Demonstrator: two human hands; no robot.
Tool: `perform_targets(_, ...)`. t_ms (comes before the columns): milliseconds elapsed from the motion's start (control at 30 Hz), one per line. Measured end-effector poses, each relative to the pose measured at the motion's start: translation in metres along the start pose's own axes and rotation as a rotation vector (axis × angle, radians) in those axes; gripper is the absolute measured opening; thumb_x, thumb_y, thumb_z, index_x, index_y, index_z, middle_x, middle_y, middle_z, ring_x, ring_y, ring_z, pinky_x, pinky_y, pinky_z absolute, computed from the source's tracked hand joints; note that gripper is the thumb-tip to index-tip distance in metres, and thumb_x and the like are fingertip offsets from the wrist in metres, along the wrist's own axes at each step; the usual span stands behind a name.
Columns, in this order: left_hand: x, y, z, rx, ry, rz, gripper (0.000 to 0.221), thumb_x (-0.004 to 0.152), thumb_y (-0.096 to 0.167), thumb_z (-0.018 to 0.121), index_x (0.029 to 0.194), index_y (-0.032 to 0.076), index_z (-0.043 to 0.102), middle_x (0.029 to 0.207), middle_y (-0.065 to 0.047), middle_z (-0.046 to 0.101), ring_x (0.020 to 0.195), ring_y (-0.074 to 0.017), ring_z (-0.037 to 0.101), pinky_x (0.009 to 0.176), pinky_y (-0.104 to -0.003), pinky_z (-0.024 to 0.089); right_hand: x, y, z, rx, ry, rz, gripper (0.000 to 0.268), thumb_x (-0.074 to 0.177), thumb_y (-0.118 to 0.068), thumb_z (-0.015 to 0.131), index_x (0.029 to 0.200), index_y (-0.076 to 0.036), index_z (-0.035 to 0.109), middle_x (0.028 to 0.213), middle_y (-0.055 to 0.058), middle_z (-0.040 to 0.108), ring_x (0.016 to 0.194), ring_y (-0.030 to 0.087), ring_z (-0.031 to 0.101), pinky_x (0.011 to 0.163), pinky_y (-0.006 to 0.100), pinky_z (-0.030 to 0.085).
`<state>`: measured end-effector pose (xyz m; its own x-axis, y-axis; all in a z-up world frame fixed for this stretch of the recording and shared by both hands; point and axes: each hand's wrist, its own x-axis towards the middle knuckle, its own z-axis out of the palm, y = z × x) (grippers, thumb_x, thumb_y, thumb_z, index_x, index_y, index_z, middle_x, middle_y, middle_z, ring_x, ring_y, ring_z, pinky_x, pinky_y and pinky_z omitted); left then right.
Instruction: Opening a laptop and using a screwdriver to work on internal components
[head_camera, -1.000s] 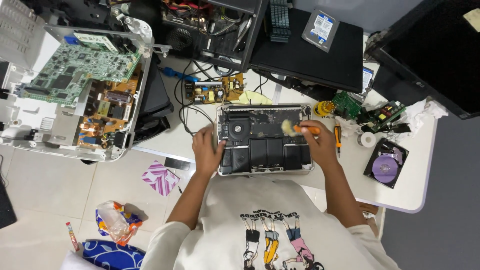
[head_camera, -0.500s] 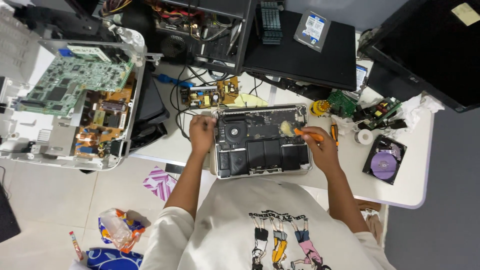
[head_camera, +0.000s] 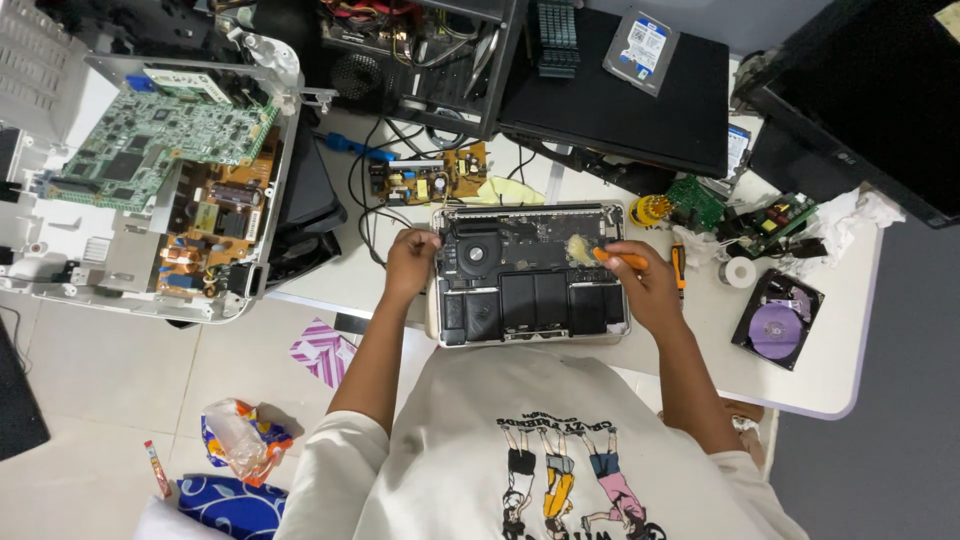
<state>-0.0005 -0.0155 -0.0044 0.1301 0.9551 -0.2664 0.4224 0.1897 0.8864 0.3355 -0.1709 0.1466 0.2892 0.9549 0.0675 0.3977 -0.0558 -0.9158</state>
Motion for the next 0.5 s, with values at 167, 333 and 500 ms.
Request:
perform_targets(167, -0.009, 0.0, 0.0, -0.011, -0.011, 0.015, 0.01, 0.093, 0.016, 0.072, 0.101, 0.012, 0.078, 0.113, -0.012, 0.065, 0.113, -0.0358, 0.064, 0.099, -0.043, 0.05, 0.004, -0.004, 0.005, -0.022, -0.021, 0.005, 0.016, 0.104, -0.009, 0.065, 0.117, -0.001, 0.071, 0.101, 0.019, 0.072, 0.097, 0.033, 0.073, 0.083, 0.042, 0.055)
perform_targets(333, -0.014, 0.01, -0.001, -0.012, 0.009, 0.057, 0.011, 0.092, 0.014, 0.074, 0.101, 0.009, 0.077, 0.113, -0.013, 0.065, 0.113, -0.0373, 0.065, 0.099, -0.045, 0.051, 0.004, -0.007, 0.004, -0.032, -0.022, 0.021, 0.017, 0.103, -0.012, 0.065, 0.116, -0.001, 0.071, 0.101, 0.018, 0.073, 0.098, 0.031, 0.073, 0.085, 0.041, 0.055)
perform_targets(500, -0.036, 0.06, -0.007, 0.273, 0.153, 0.347, 0.046, 0.086, 0.011, 0.077, 0.128, -0.001, 0.061, 0.128, -0.023, 0.056, 0.124, -0.0472, 0.053, 0.105, -0.055, 0.044, 0.005, 0.009, -0.007, -0.104, 0.107, -0.11, 0.015, 0.1, -0.011, 0.07, 0.114, -0.008, 0.076, 0.109, 0.011, 0.072, 0.105, 0.028, 0.07, 0.089, 0.037, 0.054)
